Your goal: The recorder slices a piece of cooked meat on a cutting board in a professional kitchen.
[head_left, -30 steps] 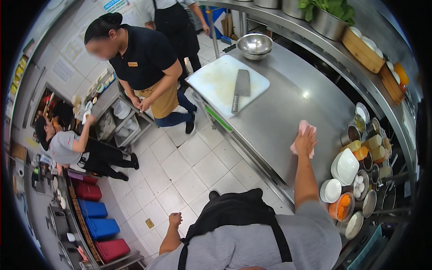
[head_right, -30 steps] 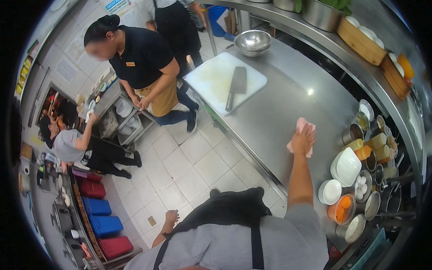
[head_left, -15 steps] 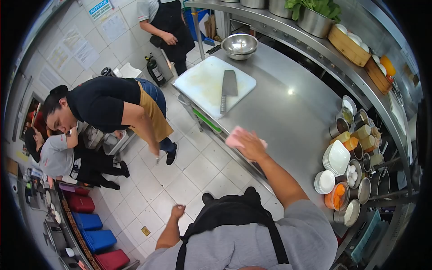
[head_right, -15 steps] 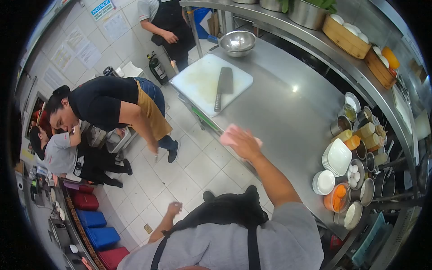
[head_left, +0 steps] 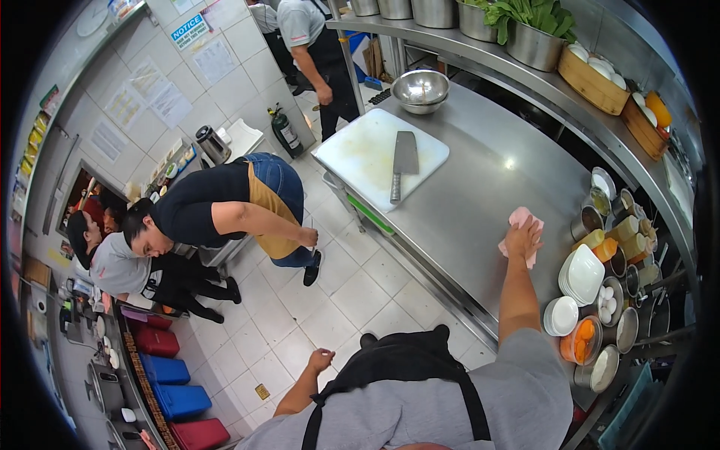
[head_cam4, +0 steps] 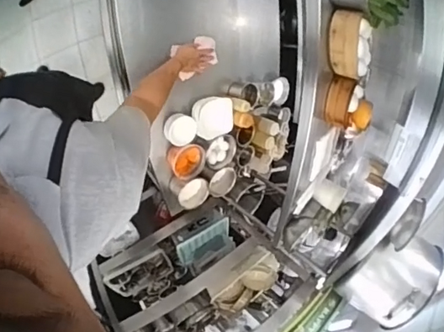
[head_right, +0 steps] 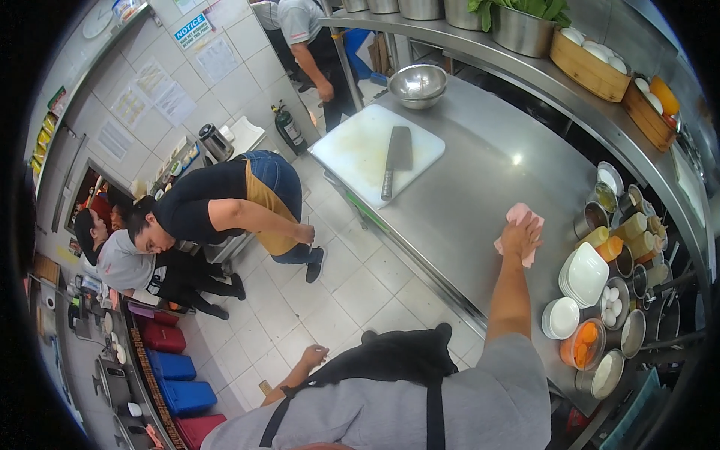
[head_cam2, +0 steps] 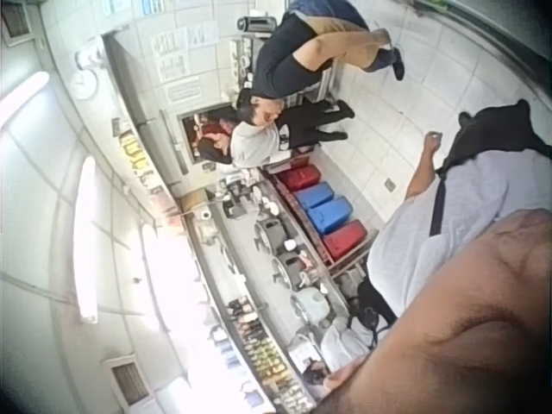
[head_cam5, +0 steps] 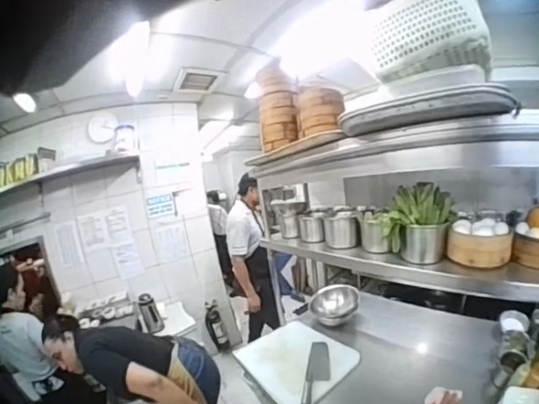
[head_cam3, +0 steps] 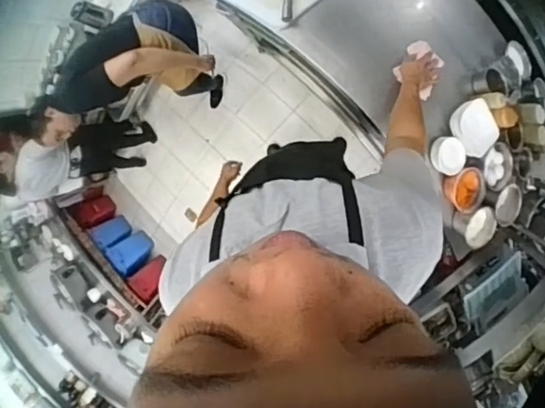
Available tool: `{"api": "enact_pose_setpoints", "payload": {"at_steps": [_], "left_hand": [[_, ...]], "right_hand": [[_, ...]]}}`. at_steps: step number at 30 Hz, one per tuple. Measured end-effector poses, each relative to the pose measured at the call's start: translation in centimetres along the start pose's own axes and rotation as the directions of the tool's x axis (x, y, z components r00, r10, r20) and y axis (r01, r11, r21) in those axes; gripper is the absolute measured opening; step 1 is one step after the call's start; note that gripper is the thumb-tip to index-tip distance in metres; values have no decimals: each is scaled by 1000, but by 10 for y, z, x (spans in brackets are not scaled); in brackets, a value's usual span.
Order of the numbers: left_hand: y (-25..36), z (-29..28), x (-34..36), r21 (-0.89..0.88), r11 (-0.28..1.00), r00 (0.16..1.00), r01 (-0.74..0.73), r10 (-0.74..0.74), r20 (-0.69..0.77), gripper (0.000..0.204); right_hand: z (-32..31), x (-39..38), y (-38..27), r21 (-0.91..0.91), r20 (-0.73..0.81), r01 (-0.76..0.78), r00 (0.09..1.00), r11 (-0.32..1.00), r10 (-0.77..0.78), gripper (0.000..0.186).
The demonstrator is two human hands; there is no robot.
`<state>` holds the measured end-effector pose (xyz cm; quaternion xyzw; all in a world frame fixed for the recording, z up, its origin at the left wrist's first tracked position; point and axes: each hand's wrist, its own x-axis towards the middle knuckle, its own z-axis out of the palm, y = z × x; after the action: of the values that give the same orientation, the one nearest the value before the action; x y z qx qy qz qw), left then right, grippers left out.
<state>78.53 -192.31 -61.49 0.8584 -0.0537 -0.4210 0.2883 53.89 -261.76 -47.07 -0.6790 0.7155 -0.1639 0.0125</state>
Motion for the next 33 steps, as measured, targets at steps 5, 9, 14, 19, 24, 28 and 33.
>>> {"api": "enact_pose_setpoints", "payload": {"at_steps": [5,9,14,19,24,28,33], "left_hand": [[-53,-4,-30,176,976,990,-130,119,74,40],[-77,-7,-47,231,971,981,-59,14,192,36],[-49,-10,-21,217,962,973,-167,126,191,37],[30,5,-2,-94,988,992,122,-123,0,39],[62,12,20,31,999,999,-25,24,27,43],[80,17,28,61,998,998,-15,11,57,43],[86,20,37,99,995,996,-10,1,92,42]], "right_hand": [[-75,-41,-128,425,282,141,918,894,-279,30],[-82,-136,-227,661,317,245,766,709,-560,23],[-92,-222,-230,803,468,472,-119,365,-876,24],[-60,-257,-168,953,253,193,-85,233,-964,38],[-117,-155,-124,914,405,-209,402,348,-821,49],[-204,-73,-73,986,162,-155,808,61,-566,52],[-312,-41,-31,585,-677,727,682,360,-277,60]]}}
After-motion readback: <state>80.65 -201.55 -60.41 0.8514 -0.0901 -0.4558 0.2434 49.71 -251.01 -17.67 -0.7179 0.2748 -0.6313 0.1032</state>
